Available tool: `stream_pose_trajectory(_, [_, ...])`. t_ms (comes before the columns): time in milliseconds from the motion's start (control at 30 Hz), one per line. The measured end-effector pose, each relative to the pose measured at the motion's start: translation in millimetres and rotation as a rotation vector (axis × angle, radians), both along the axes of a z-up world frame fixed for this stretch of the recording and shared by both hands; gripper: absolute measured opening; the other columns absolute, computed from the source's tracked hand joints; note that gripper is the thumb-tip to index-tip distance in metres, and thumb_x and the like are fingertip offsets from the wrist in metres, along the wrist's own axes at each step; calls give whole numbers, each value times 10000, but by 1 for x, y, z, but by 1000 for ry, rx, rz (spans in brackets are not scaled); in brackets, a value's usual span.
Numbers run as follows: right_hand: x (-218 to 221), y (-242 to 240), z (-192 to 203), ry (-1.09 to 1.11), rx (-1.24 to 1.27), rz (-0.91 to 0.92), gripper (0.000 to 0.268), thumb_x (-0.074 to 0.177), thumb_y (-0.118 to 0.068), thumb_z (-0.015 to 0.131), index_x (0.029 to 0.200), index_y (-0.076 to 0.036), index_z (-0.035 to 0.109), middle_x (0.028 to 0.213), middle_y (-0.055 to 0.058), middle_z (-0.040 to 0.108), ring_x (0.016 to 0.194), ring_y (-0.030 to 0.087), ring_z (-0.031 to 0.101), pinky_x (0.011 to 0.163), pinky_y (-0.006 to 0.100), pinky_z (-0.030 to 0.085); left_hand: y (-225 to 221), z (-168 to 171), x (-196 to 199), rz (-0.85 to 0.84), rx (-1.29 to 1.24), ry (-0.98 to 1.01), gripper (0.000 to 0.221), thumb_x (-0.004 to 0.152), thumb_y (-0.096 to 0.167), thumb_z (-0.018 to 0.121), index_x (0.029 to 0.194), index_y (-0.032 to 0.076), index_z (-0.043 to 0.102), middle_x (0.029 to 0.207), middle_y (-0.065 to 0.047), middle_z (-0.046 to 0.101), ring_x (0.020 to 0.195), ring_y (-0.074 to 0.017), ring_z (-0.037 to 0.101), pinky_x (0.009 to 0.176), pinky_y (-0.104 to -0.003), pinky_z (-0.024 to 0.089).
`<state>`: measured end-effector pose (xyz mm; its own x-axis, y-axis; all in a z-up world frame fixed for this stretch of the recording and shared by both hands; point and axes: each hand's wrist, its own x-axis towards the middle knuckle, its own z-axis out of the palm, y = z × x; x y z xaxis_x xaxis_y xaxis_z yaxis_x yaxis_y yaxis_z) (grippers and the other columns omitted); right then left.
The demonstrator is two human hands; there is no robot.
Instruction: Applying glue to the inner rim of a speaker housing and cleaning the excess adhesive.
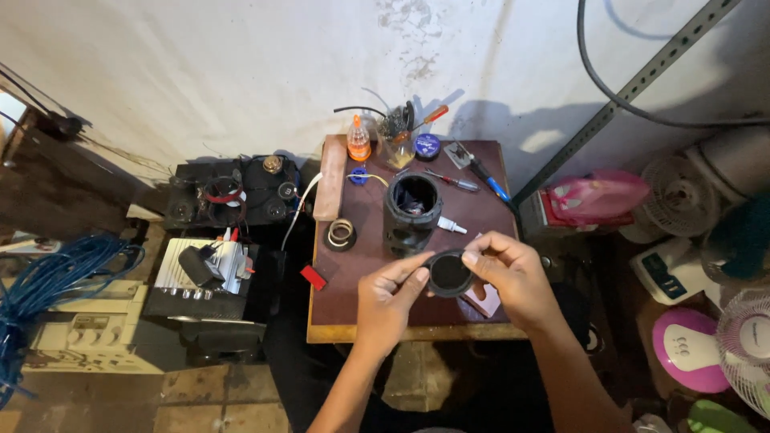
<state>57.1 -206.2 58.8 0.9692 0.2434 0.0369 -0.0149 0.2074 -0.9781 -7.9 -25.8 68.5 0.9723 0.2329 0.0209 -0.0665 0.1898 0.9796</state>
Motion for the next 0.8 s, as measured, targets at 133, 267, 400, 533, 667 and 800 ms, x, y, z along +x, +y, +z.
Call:
stream_pose_trajectory(133, [0, 2, 11, 126, -136, 9, 110, 927, -81, 703, 892, 19, 674, 613, 97, 541, 414, 173, 442, 371, 289, 383, 3, -12, -1, -86, -54, -42, 368, 951, 73, 650, 1312, 6, 675, 1001, -94, 786, 741, -126, 668, 731, -275, 596])
stream_pose_trajectory(267, [-4, 8, 7, 36, 8, -27, 85, 905, 17, 706, 917, 100, 693, 602, 86, 480, 429, 98, 426, 350, 235, 425, 3, -14, -1, -71, -75, -37, 523, 873, -70, 594, 1384, 26, 646, 875, -142, 782, 793, -139, 683, 805, -329, 574])
stream_pose_trajectory(400, [-7, 9, 14, 40, 10, -11, 91, 911, 4, 700, 910, 95, 693, 553, 95, 452, 399, 122, 445, 345, 237, 408, 1, -13, 0, 52, 4, 17, 297, 833, 56, 779, 1128, 48, 808, 852, -151, 795, 884, -155, 717, 817, -353, 580])
stream_pose_trajectory(533, [-12, 15, 23, 37, 18, 8, 107, 923, -5, 687, 886, 95, 695, 528, 137, 492, 358, 167, 505, 322, 242, 393, 2, -19, 1, 109, 62, 36, 214, 816, 63, 831, 1029, 62, 835, 827, -101, 809, 860, -105, 703, 823, -324, 577])
stream_pose_trajectory(667, [-9, 18, 24, 70, 18, 9, 171, 974, -47, 635, 886, 90, 691, 460, 165, 491, 327, 189, 503, 273, 273, 413, 4, -4, -3, 166, 87, 56, 175, 831, 73, 810, 1001, 62, 846, 820, -86, 815, 853, -98, 693, 814, -324, 580])
stream_pose_trajectory(800, [-2, 8, -6, 85, 46, 39, 117, 871, 53, 712, 961, 117, 674, 610, 152, 564, 361, 185, 548, 221, 274, 410, 2, -4, -5, 150, 73, 56, 211, 825, 92, 823, 1035, 86, 850, 823, -85, 816, 840, -89, 684, 814, -295, 560])
